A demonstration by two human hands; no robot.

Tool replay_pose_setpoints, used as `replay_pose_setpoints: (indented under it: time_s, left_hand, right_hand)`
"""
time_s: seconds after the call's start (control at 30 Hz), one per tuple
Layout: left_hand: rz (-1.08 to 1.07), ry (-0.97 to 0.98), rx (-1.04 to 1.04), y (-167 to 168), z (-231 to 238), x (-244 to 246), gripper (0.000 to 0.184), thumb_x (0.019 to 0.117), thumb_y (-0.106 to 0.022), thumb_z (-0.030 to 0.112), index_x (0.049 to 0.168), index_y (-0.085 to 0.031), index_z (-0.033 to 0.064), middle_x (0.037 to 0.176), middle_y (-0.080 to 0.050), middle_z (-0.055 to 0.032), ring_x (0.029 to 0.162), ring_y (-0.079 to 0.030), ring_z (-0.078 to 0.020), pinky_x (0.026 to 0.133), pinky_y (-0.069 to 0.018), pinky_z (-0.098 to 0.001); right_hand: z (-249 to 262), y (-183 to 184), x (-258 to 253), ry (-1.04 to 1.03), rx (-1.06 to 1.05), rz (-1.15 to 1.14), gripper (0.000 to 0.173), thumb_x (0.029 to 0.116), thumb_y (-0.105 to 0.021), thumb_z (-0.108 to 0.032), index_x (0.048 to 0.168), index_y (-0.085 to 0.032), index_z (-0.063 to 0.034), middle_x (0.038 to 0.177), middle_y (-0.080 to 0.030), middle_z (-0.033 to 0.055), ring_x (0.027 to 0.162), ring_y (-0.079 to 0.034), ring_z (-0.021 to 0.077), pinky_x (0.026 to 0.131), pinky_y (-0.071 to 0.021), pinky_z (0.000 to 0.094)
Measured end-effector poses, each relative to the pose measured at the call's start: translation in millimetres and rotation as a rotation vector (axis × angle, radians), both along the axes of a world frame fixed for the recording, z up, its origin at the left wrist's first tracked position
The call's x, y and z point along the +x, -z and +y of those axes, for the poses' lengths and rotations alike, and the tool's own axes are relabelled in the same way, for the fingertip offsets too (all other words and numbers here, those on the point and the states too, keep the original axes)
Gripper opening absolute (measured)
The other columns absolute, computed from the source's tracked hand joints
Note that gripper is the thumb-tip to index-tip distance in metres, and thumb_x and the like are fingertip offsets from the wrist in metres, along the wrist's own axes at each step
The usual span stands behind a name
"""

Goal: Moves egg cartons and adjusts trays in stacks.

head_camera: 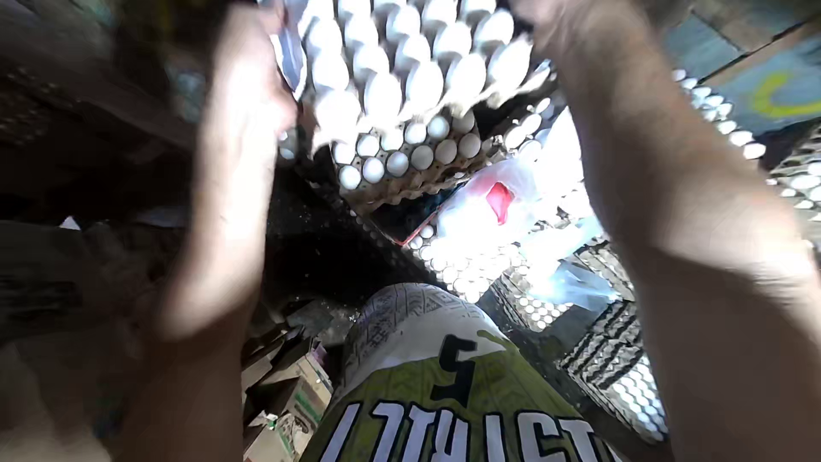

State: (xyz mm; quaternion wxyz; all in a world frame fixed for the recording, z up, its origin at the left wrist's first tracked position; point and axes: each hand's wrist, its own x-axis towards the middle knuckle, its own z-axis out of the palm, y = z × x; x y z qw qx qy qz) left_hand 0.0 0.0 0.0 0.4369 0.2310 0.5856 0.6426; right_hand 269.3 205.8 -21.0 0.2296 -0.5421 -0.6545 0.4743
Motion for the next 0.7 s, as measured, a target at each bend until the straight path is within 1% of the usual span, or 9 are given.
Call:
replay_pose_setpoints:
  time_s: [0.07,0.13,0.23,0.33,0.4,0.47,0.57,0.63,0.7]
  left_hand:
    - [-0.049,-0.039,-0.016,29.7,-0.7,8.7,0.036,0.1087,-0.045,0.037,0.131,-0.057,0.0108,0.109,-0.068,-0.0066,0.098,-0.068,-0.019,0.082,-0.0597,-0.042]
    - [-0.09,-0.071,-0.029,64.7,2.1,7.6,0.042,0.1067,-0.05,0.041,0.137,-0.055,0.012,0.121,-0.067,-0.0068,0.108,-0.066,-0.02,0.089,-0.0586,-0.0443]
    - [-0.095,-0.114,-0.065,104.5,8.5,3.2,0.044,0.1036,-0.057,0.042,0.136,-0.057,0.0109,0.128,-0.065,-0.0069,0.116,-0.063,-0.0195,0.095,-0.0559,-0.0439]
    - [-0.057,-0.046,-0.111,117.0,7.5,-3.2,0.048,0.1033,-0.058,0.043,0.14,-0.055,0.0112,0.135,-0.063,-0.0069,0.124,-0.06,-0.0197,0.102,-0.053,-0.0432]
    - [0.016,0.011,-0.132,106.0,1.2,-6.2,0.05,0.1031,-0.058,0.044,0.143,-0.054,0.0132,0.137,-0.063,-0.0064,0.126,-0.061,-0.0204,0.104,-0.053,-0.0451]
    - [0.121,-0.001,-0.13,92.5,-7.6,-7.6,0.049,0.1022,-0.06,0.042,0.142,-0.056,0.0133,0.136,-0.064,-0.0057,0.125,-0.061,-0.0193,0.104,-0.053,-0.0448]
    - [0.218,-0.139,-0.05,73.8,-18.1,-3.5,0.045,0.0987,-0.066,0.042,0.131,-0.062,0.011,0.125,-0.068,-0.0049,0.116,-0.065,-0.0166,0.099,-0.0555,-0.0422]
    - [0.23,-0.179,0.024,66.0,-25.4,27.2,0.045,0.0969,-0.069,0.041,0.128,-0.062,0.0092,0.119,-0.069,-0.0059,0.111,-0.066,-0.0172,0.096,-0.0568,-0.0428]
    - [0.255,-0.069,0.073,73.8,-37.0,83.1,0.044,0.098,-0.068,0.042,0.126,-0.061,0.009,0.114,-0.068,-0.0067,0.104,-0.067,-0.0189,0.091,-0.0587,-0.045]
  right_hand:
    - [-30.3,8.8,-7.2,-0.014,0.145,-0.155,0.045,0.1065,-0.051,-0.042,0.127,-0.066,-0.0044,0.121,-0.067,0.0141,0.11,-0.065,0.0212,0.097,-0.0533,0.0451]
    - [-32.7,43.8,-7.5,-0.008,0.186,-0.159,0.058,0.1052,-0.047,-0.055,0.121,-0.069,-0.0035,0.119,-0.069,0.0172,0.113,-0.066,0.0274,0.1,-0.052,0.0532]
    - [-29.3,85.4,-4.8,0.001,0.14,-0.114,0.057,0.1045,-0.046,-0.056,0.109,-0.073,-0.0063,0.108,-0.071,0.015,0.103,-0.068,0.0273,0.094,-0.0536,0.055]
    - [-31.3,96.3,-2.2,0.011,0.146,-0.211,0.057,0.1062,-0.04,-0.057,0.117,-0.074,-0.013,0.121,-0.071,0.0138,0.12,-0.064,0.0317,0.104,-0.0469,0.06]
    - [-33.1,92.0,2.6,0.063,0.226,-0.251,0.05,0.1043,-0.043,-0.056,0.129,-0.071,-0.0232,0.138,-0.064,0.0107,0.137,-0.051,0.0357,0.112,-0.0395,0.0629]
    - [-41.4,81.6,16.6,0.109,0.315,-0.209,0.046,0.1009,-0.05,-0.055,0.131,-0.069,-0.0257,0.142,-0.056,0.015,0.134,-0.05,0.0353,0.108,-0.0434,0.0591]
    - [-86.9,52.4,50.5,0.072,0.329,0.053,0.04,0.1005,-0.061,-0.042,0.128,-0.067,-0.0132,0.127,-0.064,0.0118,0.115,-0.064,0.0214,0.098,-0.0555,0.0448]
    - [-137.0,41.1,67.9,0.011,0.3,0.208,0.039,0.1023,-0.062,-0.035,0.131,-0.063,-0.0093,0.118,-0.07,0.0082,0.103,-0.07,0.0175,0.091,-0.0604,0.0412]
    - [-194.0,43.0,71.1,-0.014,0.231,0.315,0.048,0.0999,-0.065,-0.038,0.139,-0.058,-0.0119,0.117,-0.071,0.0065,0.096,-0.07,0.0174,0.08,-0.0621,0.0396]
